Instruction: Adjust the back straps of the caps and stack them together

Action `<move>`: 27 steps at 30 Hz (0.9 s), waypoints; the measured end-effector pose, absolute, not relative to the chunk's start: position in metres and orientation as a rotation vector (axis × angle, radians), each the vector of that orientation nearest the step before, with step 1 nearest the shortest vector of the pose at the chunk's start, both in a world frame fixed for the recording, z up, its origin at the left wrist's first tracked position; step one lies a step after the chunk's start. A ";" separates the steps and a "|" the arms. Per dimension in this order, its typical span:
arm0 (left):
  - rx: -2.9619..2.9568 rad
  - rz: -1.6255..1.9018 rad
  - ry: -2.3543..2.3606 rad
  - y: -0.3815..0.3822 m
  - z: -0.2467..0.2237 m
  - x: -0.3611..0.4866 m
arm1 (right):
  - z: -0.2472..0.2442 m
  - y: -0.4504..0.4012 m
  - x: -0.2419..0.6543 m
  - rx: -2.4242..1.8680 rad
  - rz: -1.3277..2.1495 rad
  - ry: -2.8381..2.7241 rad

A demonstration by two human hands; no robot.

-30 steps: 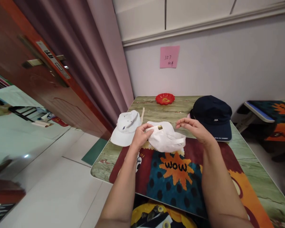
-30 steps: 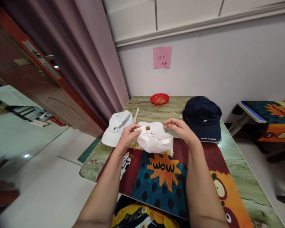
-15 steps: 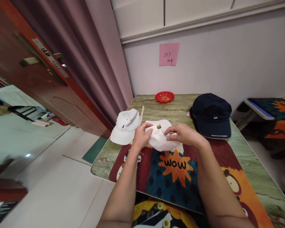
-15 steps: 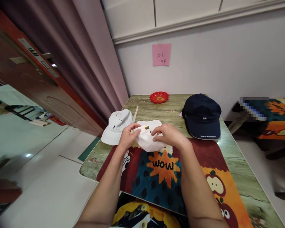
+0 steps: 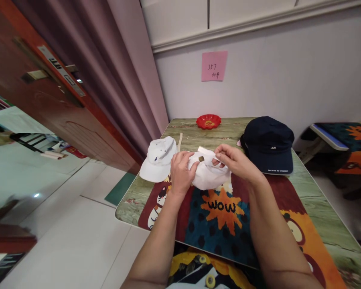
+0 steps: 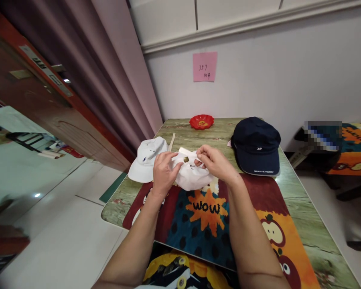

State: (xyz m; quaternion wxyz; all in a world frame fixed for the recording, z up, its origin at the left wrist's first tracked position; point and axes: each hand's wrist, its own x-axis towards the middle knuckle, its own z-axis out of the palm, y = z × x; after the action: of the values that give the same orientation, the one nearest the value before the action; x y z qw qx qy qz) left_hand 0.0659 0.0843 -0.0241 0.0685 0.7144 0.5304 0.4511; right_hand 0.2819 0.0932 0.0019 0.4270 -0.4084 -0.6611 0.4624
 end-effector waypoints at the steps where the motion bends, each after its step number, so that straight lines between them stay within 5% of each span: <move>1: 2.105 1.387 1.633 0.082 -0.024 0.068 | 0.001 0.094 0.280 -1.012 1.177 -1.574; 13: 1.776 1.114 1.882 0.075 -0.027 0.075 | -0.053 0.127 0.247 -1.340 1.083 -1.472; 27: 1.448 1.143 1.722 0.080 -0.043 0.075 | -0.042 0.117 0.236 -1.202 1.316 -1.534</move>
State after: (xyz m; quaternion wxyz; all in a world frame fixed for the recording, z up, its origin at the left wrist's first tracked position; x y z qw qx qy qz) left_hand 0.0748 0.0802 -0.0426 0.3042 0.5465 0.6501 0.4314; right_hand 0.2362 0.1166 -0.0424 0.3846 -0.4717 -0.6022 0.5166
